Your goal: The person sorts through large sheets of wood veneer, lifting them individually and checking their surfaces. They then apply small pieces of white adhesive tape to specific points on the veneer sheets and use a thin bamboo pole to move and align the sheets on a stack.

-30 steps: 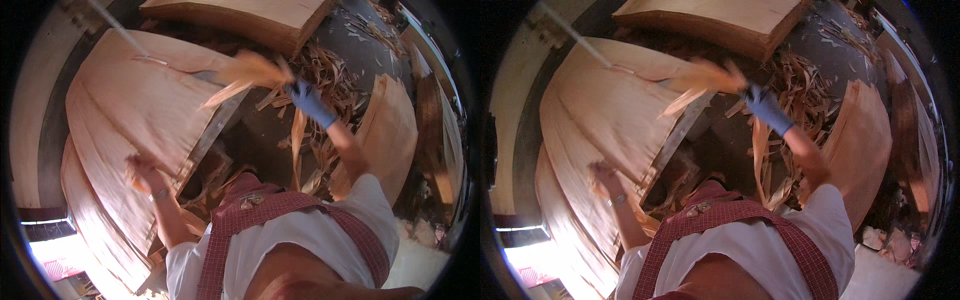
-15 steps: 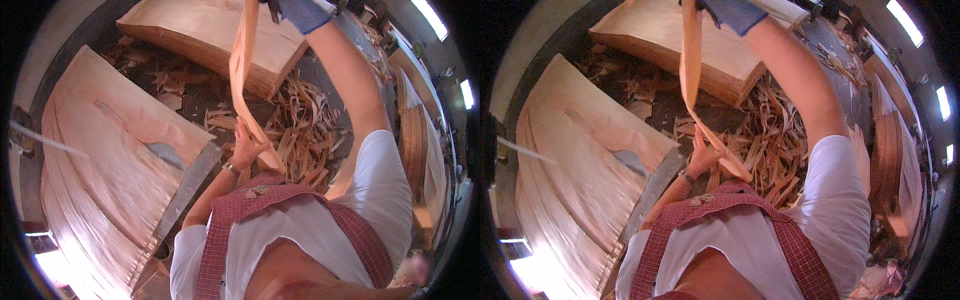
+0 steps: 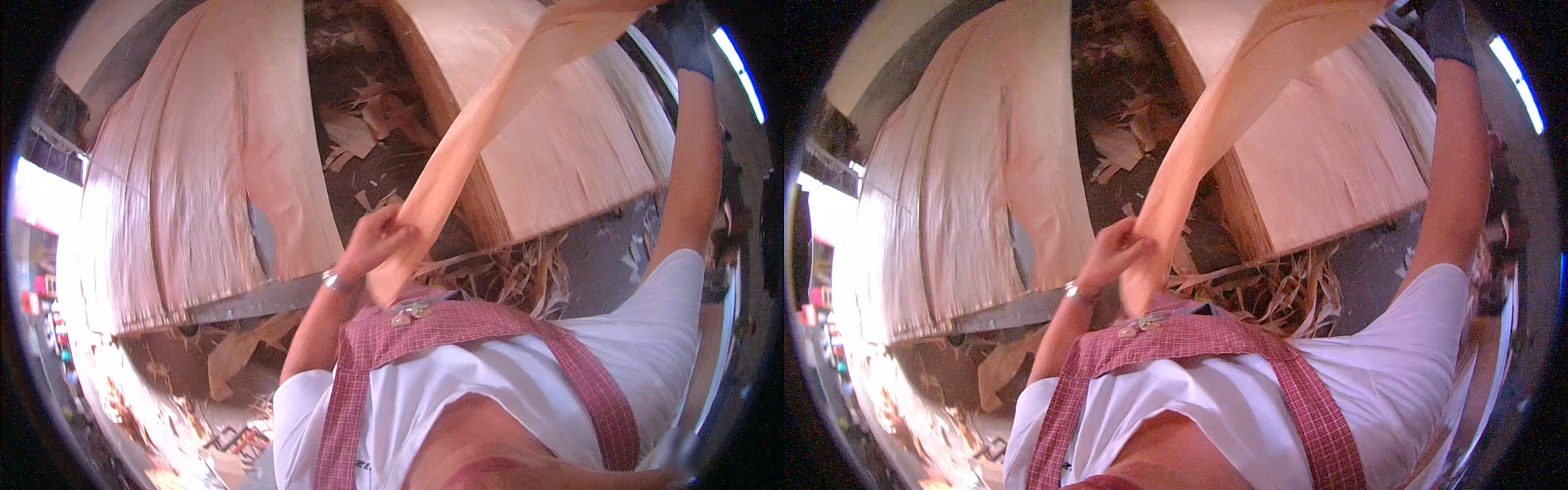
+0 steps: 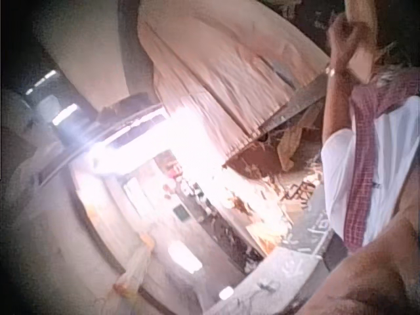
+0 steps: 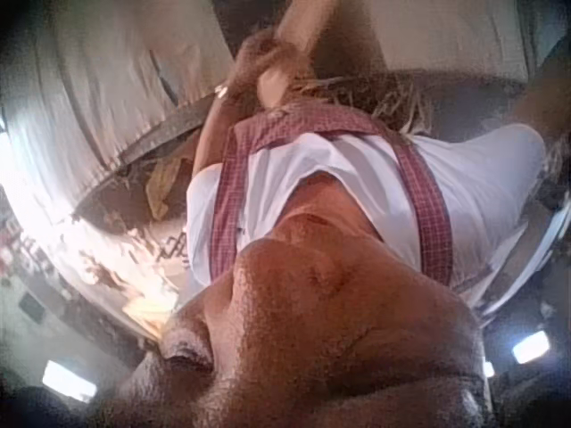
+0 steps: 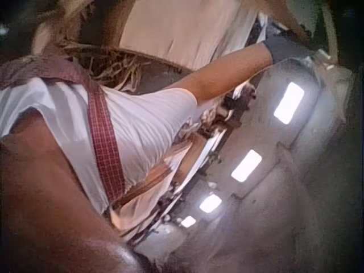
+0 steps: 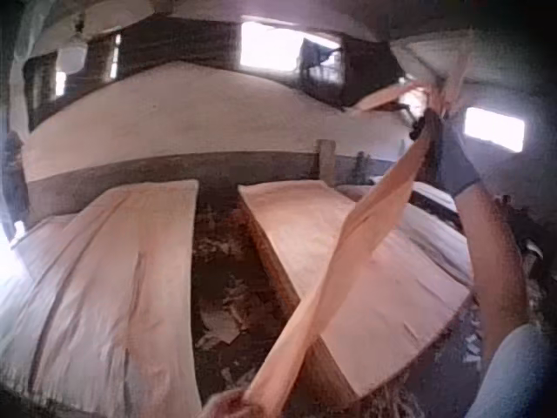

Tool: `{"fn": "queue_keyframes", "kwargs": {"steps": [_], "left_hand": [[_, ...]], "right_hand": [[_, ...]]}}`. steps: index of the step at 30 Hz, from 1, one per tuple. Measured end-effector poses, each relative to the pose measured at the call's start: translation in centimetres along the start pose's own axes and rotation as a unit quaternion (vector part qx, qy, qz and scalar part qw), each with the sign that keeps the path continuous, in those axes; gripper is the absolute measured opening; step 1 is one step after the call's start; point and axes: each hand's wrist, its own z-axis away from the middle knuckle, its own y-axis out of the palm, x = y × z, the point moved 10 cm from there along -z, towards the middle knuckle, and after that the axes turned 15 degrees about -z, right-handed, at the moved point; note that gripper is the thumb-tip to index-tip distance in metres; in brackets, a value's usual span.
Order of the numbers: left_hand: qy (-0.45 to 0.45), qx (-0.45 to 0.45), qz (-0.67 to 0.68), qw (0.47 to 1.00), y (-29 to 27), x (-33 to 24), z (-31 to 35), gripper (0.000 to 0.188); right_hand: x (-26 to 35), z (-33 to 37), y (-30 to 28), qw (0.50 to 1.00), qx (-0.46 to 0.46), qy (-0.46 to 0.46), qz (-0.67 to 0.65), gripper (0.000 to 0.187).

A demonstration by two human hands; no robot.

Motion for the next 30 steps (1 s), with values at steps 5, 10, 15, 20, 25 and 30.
{"fn": "queue_keyframes", "kwargs": {"steps": [5, 10, 15, 20, 25, 30], "left_hand": [[-0.083, -0.069, -0.161, 0.981, -8.6, -4.7, 6.3, 0.062], [-0.278, -0.046, -0.272, 0.92, -10.4, -0.6, 7.4, 0.068], [-0.294, -0.231, -0.215, 0.902, -18.5, 5.5, 6.0, 0.063], [-0.323, -0.332, 0.053, 0.885, -27.8, 15.3, 8.9, 0.03], [-0.408, -0.377, 0.011, 0.832, -37.0, 25.1, 12.5, 0.025], [-0.493, -0.468, -0.04, 0.733, -42.4, 28.2, 13.7, 0.015]], "right_hand": [[-16.7, -9.2, 3.4, 0.995, 0.036, 0.053, -0.073, 0.06], [-39.8, -16.1, 10.6, 0.972, -0.021, 0.057, -0.227, 0.024], [-62.8, -19.2, 26.6, 0.956, -0.106, 0.211, -0.175, 0.042], [-77.2, -24.4, 41.4, 0.954, -0.019, 0.271, 0.124, 0.05], [-86.9, -24.2, 59.3, 0.947, 0.148, 0.236, 0.162, 0.075], [-89.7, -14.7, 79.8, 0.882, 0.307, 0.351, 0.061, 0.083]]}}
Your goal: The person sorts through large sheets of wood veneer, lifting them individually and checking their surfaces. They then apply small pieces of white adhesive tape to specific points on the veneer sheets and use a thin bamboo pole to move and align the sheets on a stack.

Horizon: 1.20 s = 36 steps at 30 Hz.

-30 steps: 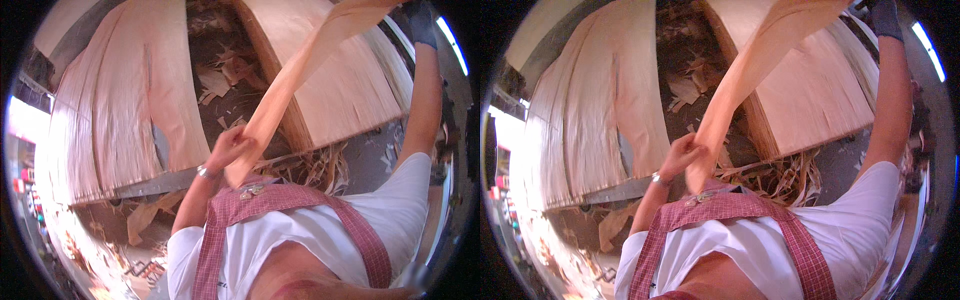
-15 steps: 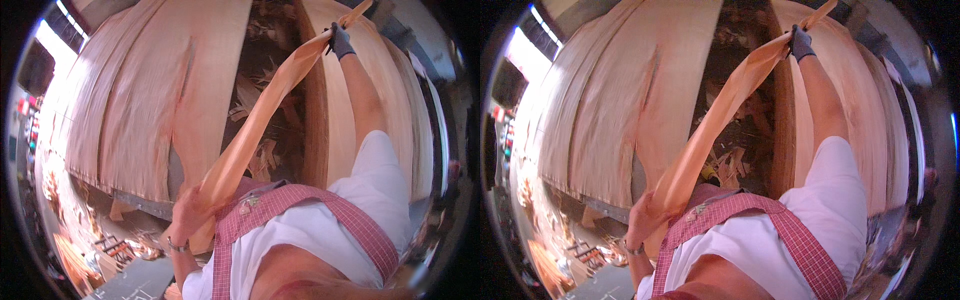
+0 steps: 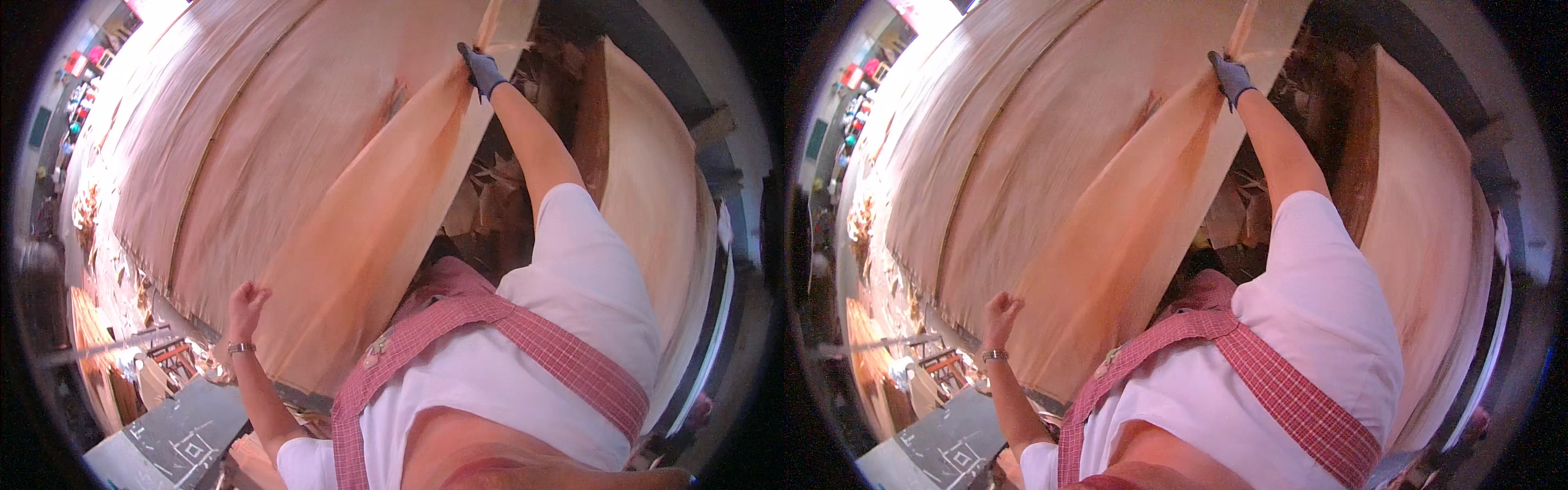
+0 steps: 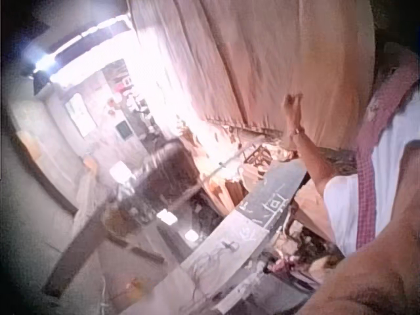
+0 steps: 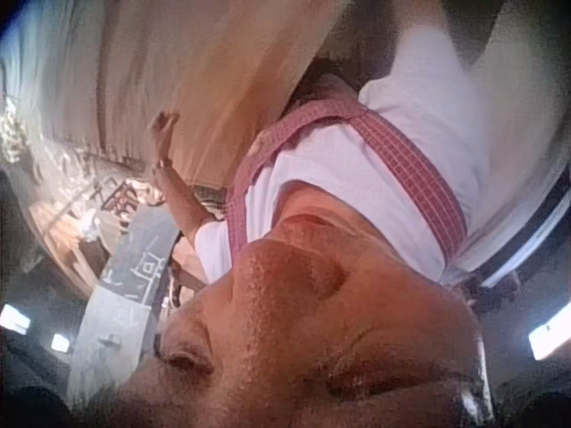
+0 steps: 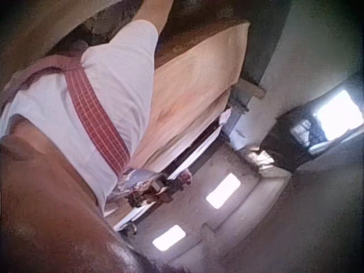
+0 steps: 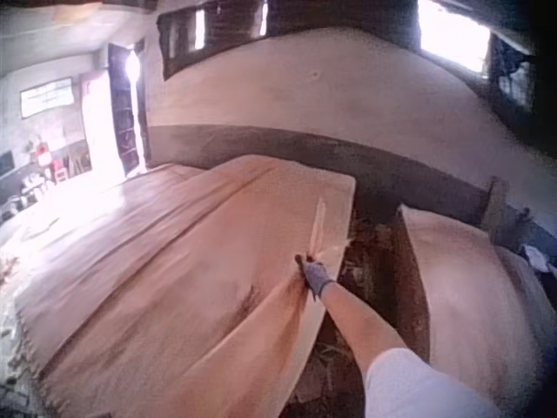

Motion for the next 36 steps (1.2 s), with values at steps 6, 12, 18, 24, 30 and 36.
{"fn": "queue_keyframes", "kwargs": {"steps": [6, 12, 18, 24, 30, 36], "left_hand": [[-0.085, -0.064, -0.166, 0.98, 3.3, 4.0, -7.2, 0.021], [-0.215, -0.051, -0.438, 0.872, 5.4, 1.4, -10.0, 0.026], [-0.173, -0.259, -0.577, 0.755, 5.0, -3.8, -6.6, 0.026], [-0.377, -0.304, -0.056, 0.873, 16.8, -5.6, 4.2, 0.037], [-0.495, -0.335, 0.6, 0.532, 29.6, -2.3, 12.1, 0.052], [-0.494, -0.37, 0.589, 0.522, 29.1, -1.9, 12.8, 0.038]], "right_hand": [[2.9, -6.5, 8.3, 0.983, 0.077, -0.08, 0.143, 0.073], [2.4, -5.4, 8.4, 0.82, 0.168, -0.418, 0.353, 0.051], [-4.8, 1.8, 12.5, 0.611, 0.431, -0.46, 0.479, 0.042], [-3.1, 0.7, 15.2, 0.616, 0.459, -0.455, 0.451, 0.046], [-6.3, -2.2, 14.3, 0.605, 0.452, -0.453, 0.474, 0.049], [-6.5, -2.0, 13.8, 0.565, 0.44, -0.476, 0.51, 0.052]]}}
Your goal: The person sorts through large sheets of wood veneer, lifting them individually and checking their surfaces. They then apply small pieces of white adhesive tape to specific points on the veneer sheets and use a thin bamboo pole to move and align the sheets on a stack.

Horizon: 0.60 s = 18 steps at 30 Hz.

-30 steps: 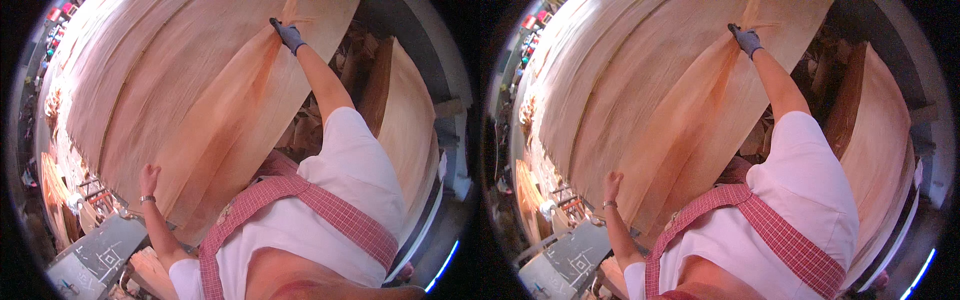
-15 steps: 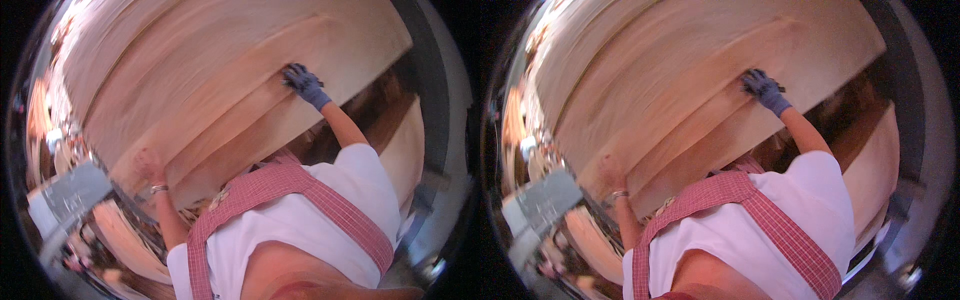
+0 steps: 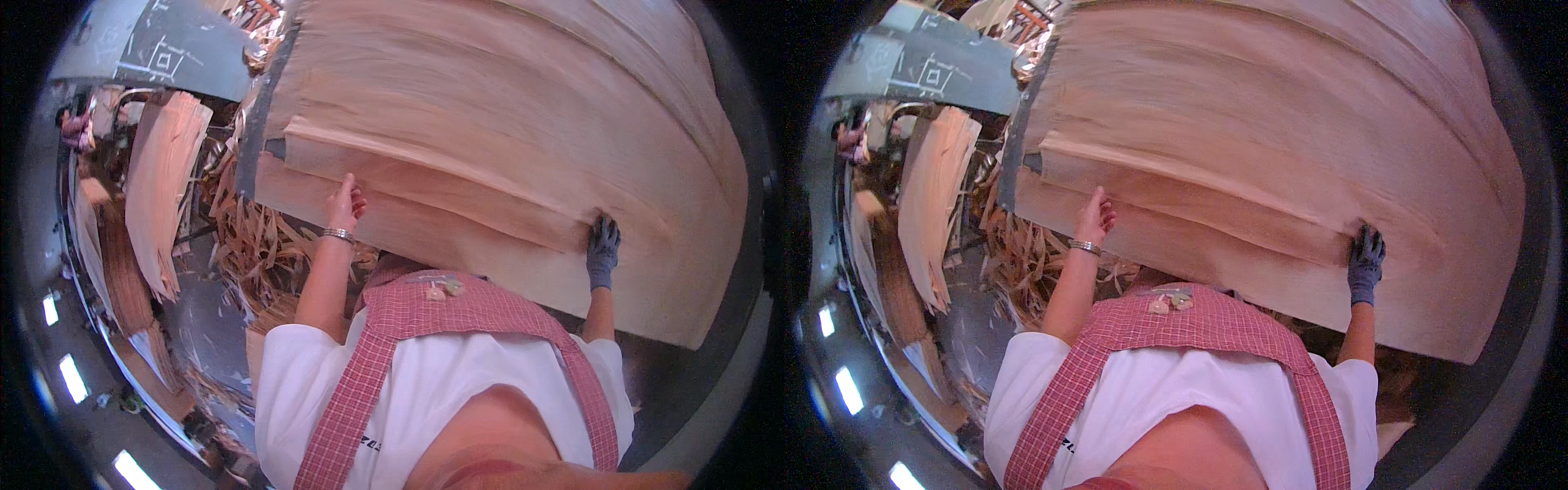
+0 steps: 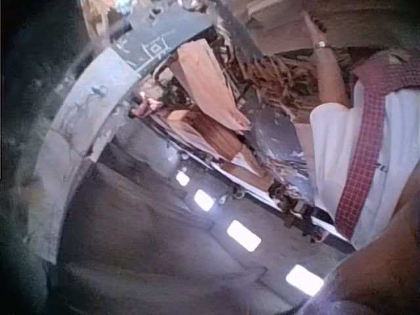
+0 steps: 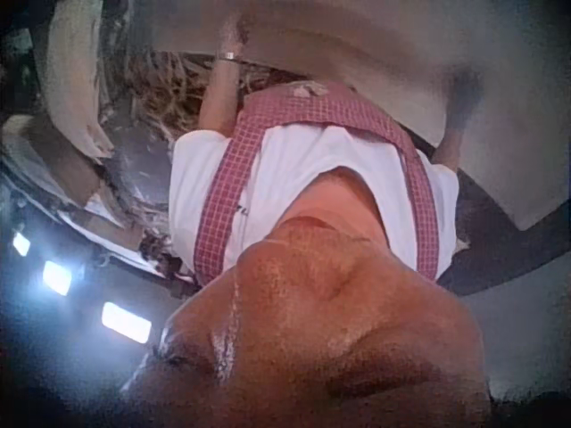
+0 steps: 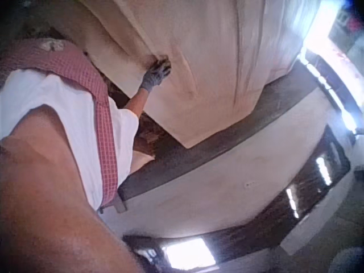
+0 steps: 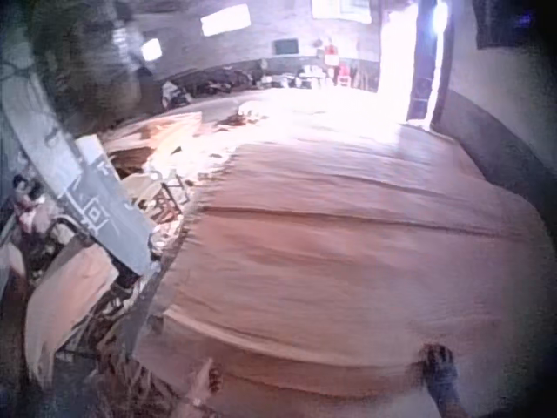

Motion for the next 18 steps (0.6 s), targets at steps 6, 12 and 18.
{"fn": "queue_keyframes", "kwargs": {"steps": [6, 12, 18], "left_hand": [[0.035, -0.005, 0.077, 0.996, -0.2, -1.1, 0.0, 0.03], [0.078, -0.136, 0.032, 0.987, -4.2, -2.3, -2.2, 0.033], [0.082, -0.313, -0.083, 0.942, -13.7, -4.8, -8.4, 0.047]], "right_hand": [[2.4, -0.5, 0.5, 0.999, 0.029, 0.012, 0.015, 0.054], [3.4, -0.3, 0.8, 0.997, 0.067, 0.041, -0.002, 0.055], [4.0, -0.7, 0.4, 0.995, 0.076, 0.069, -0.002, 0.053]]}}
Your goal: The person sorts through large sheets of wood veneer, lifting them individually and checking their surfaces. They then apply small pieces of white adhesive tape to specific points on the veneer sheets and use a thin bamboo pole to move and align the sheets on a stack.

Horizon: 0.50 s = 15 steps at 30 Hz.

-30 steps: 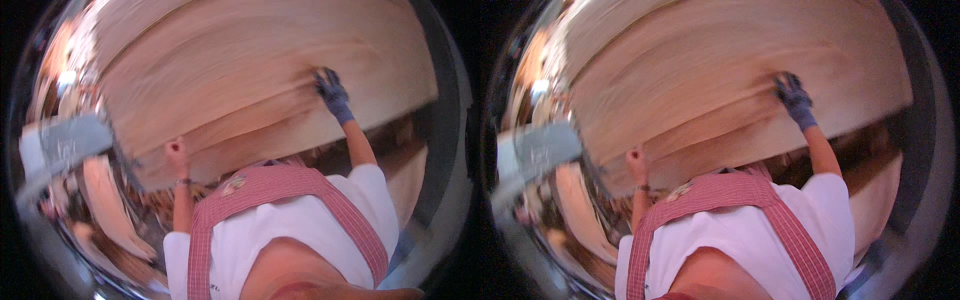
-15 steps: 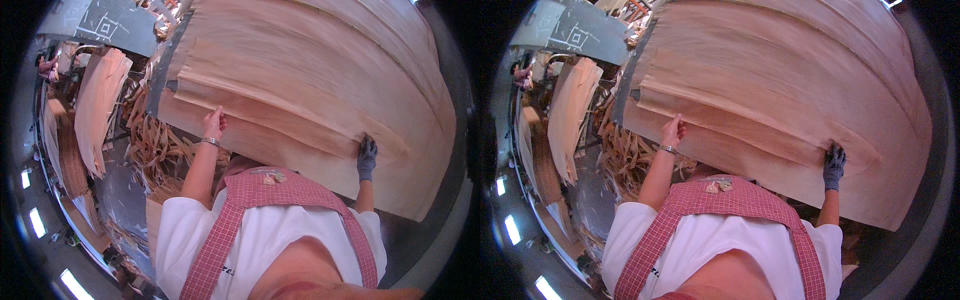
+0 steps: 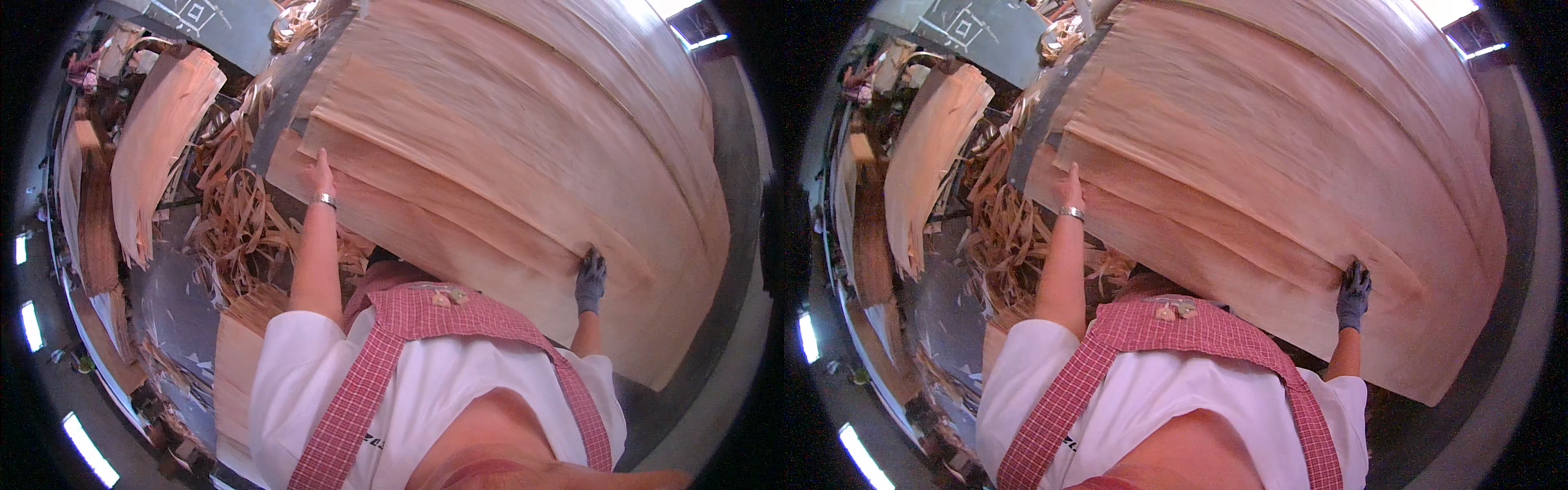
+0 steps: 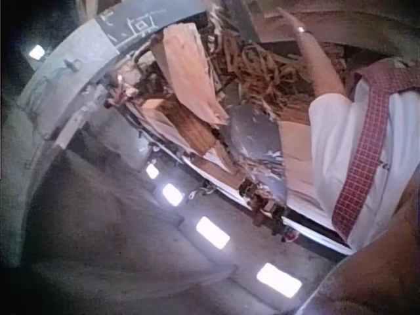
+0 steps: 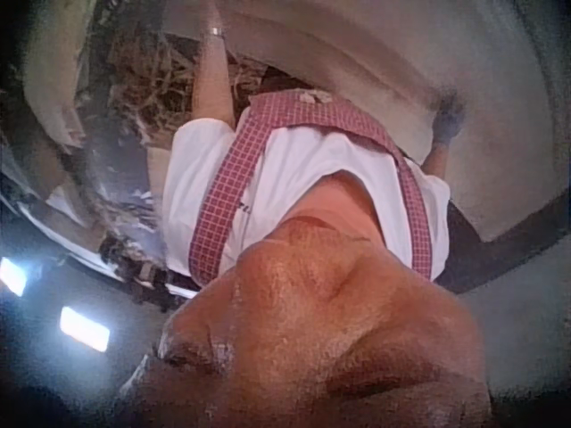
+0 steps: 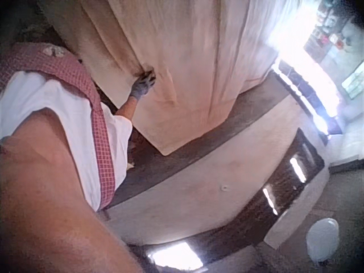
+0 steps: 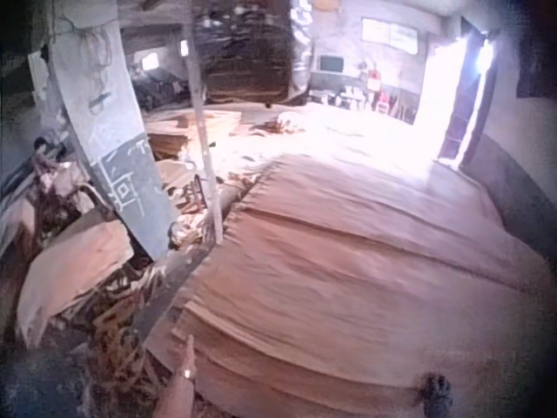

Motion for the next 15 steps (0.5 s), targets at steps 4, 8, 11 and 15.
{"fn": "queue_keyframes", "kwargs": {"steps": [4, 8, 11, 15], "left_hand": [[0.081, -0.016, -0.152, 0.985, -1.0, -1.8, -4.6, 0.05], [0.097, -0.077, -0.042, 0.991, -2.2, -1.6, -3.9, 0.046], [0.099, -0.078, 0.028, 0.992, -4.2, -3.3, -1.8, 0.044], [0.052, -0.103, -0.061, 0.991, -5.6, -2.7, -4.0, 0.042]], "right_hand": [[0.1, -0.6, 0.5, 0.999, -0.008, -0.035, 0.003, 0.053], [-0.1, -0.3, 0.4, 0.999, 0.001, -0.041, -0.003, 0.053], [-0.1, 0.5, 1.5, 0.999, 0.026, -0.02, 0.018, 0.053], [2.7, 1.2, 2.7, 0.979, 0.065, -0.131, 0.142, 0.053]]}}
